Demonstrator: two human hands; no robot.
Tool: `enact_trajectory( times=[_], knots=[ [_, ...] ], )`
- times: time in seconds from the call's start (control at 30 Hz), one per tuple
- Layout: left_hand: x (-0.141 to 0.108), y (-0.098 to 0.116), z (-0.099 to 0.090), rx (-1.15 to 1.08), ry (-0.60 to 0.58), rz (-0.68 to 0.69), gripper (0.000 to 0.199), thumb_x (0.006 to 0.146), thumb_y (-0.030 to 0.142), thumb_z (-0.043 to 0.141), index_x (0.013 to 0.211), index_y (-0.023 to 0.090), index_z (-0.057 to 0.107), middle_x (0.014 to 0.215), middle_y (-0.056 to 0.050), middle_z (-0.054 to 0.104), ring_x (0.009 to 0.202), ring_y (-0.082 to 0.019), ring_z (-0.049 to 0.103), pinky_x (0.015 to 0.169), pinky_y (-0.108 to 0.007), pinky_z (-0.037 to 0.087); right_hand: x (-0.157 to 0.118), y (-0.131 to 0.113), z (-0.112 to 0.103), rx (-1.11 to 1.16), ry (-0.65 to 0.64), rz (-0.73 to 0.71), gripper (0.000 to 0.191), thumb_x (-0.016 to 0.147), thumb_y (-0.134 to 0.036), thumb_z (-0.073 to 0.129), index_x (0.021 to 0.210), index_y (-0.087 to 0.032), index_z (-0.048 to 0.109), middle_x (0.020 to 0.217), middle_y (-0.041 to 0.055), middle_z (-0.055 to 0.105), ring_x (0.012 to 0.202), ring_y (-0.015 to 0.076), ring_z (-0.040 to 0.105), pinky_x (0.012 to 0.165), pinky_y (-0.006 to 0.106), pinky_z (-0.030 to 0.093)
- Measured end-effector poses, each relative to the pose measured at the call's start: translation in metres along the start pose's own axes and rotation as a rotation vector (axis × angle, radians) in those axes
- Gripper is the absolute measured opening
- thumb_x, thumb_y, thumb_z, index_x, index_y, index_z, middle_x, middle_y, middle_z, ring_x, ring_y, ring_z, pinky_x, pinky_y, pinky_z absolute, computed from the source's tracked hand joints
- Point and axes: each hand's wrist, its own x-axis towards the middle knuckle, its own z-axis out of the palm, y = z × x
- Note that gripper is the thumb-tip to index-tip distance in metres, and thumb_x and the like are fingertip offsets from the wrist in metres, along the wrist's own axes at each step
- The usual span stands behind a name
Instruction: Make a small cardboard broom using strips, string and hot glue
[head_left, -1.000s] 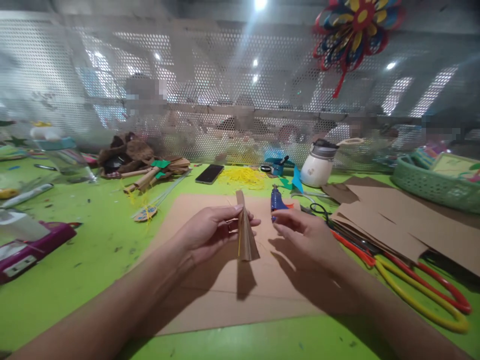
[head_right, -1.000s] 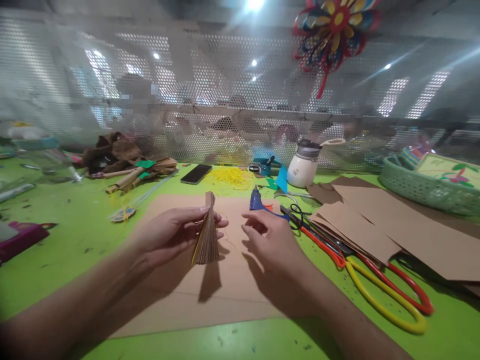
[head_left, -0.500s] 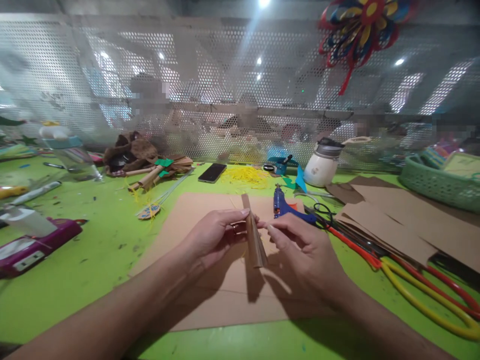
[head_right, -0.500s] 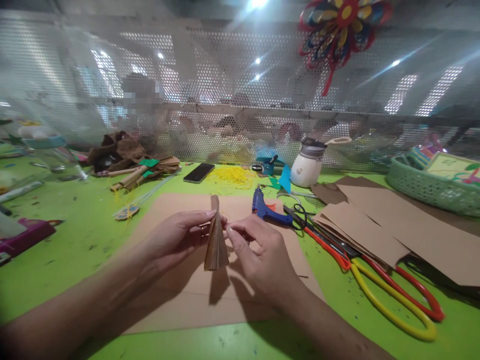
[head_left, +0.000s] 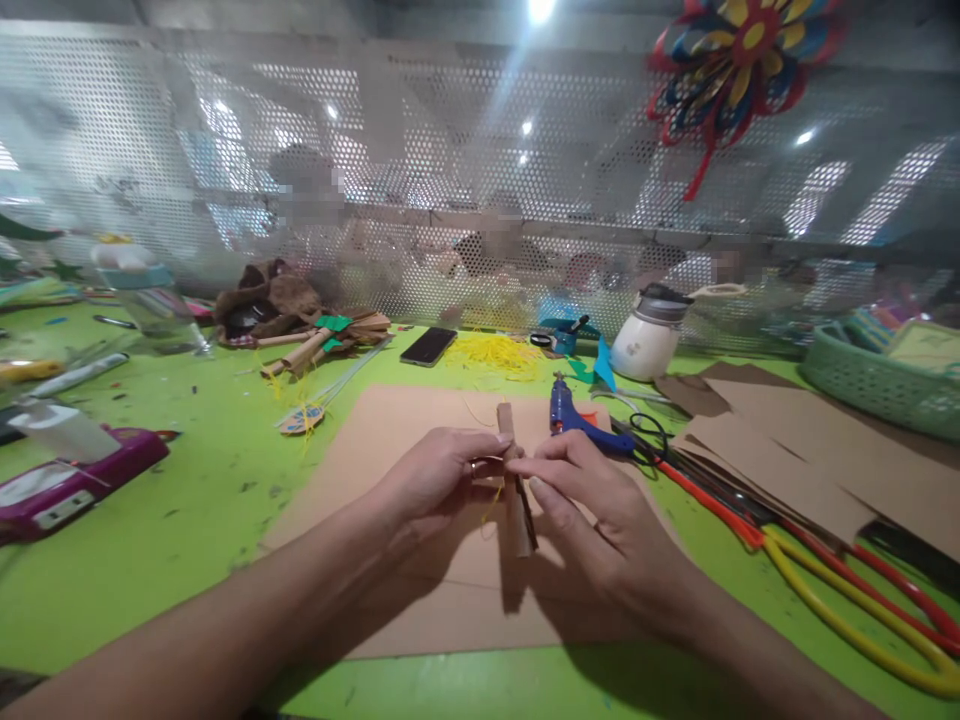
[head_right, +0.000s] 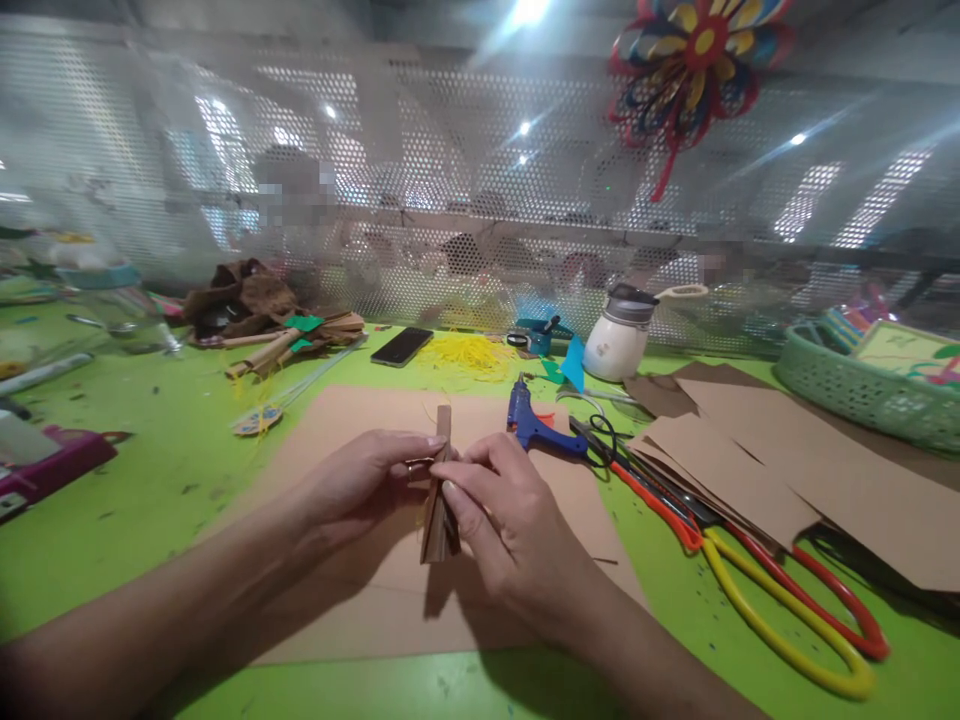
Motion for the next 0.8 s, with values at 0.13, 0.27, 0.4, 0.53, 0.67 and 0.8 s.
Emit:
enact_trajectory(
  times=[0.13, 0.27, 0.4, 0.53, 0.67, 0.8],
  knots=[
    [-0.001, 0.002, 0.0, -0.014, -0.008, -0.021, 0.012, 0.075, 0.019, 0.066, 0.069, 0.01, 0.071, 0.073, -0.008, 0.07, 0.075, -0.018, 0.062, 0.074, -0.032, 0.047, -0.001, -0.001, -0.002, -0.03, 0.167, 0.0, 0.017, 0.092, -0.013, 0.051, 0.1, -0.016, 0.065, 0.09, 0.0064, 0.057, 0.089, 0.0193, 0.054, 0.082, 0.036, 0.045],
    [-0.001, 0.004, -0.002, -0.015, 0.004, -0.024, 0.013, 0.077, 0.02, 0.065, 0.071, 0.01, 0.071, 0.073, -0.009, 0.071, 0.075, -0.018, 0.063, 0.075, -0.03, 0.047, -0.003, -0.006, 0.001, -0.045, 0.112, -0.039, 0.015, 0.09, -0.013, 0.053, 0.094, -0.017, 0.067, 0.088, 0.0062, 0.055, 0.085, 0.0187, 0.054, 0.075, 0.034, 0.046],
    [0.0, 0.003, -0.002, 0.004, 0.007, -0.026, 0.015, 0.078, 0.021, 0.064, 0.072, 0.01, 0.072, 0.074, -0.009, 0.072, 0.074, -0.017, 0.063, 0.074, -0.029, 0.048, -0.004, -0.009, 0.005, -0.081, 0.02, -0.078, 0.018, 0.09, -0.014, 0.053, 0.099, -0.014, 0.068, 0.086, 0.0075, 0.052, 0.085, 0.0205, 0.051, 0.071, 0.035, 0.047],
    [0.0, 0.002, -0.002, 0.045, 0.033, -0.001, 0.016, 0.078, 0.021, 0.063, 0.072, 0.009, 0.072, 0.074, -0.009, 0.071, 0.074, -0.018, 0.063, 0.073, -0.029, 0.048, -0.006, -0.009, 0.008, -0.111, 0.013, -0.131, 0.022, 0.089, -0.011, 0.051, 0.106, -0.011, 0.066, 0.085, 0.0081, 0.05, 0.083, 0.0212, 0.049, 0.068, 0.036, 0.046],
    [-0.001, 0.001, -0.002, 0.073, 0.015, 0.031, 0.016, 0.076, 0.02, 0.063, 0.071, 0.008, 0.072, 0.071, -0.009, 0.07, 0.072, -0.018, 0.063, 0.072, -0.029, 0.049, -0.007, -0.009, 0.011, -0.141, 0.018, -0.159, 0.024, 0.089, -0.011, 0.053, 0.111, -0.012, 0.063, 0.088, 0.0089, 0.052, 0.085, 0.0221, 0.049, 0.069, 0.038, 0.046],
    [-0.002, 0.003, -0.001, 0.054, -0.012, 0.031, 0.014, 0.074, 0.018, 0.064, 0.068, 0.009, 0.071, 0.069, -0.008, 0.069, 0.067, -0.016, 0.061, 0.07, -0.029, 0.05, -0.008, -0.012, 0.012, -0.121, 0.014, -0.162, 0.027, 0.089, -0.01, 0.053, 0.114, -0.015, 0.061, 0.091, 0.0095, 0.054, 0.088, 0.0225, 0.05, 0.072, 0.038, 0.048]
  ],
)
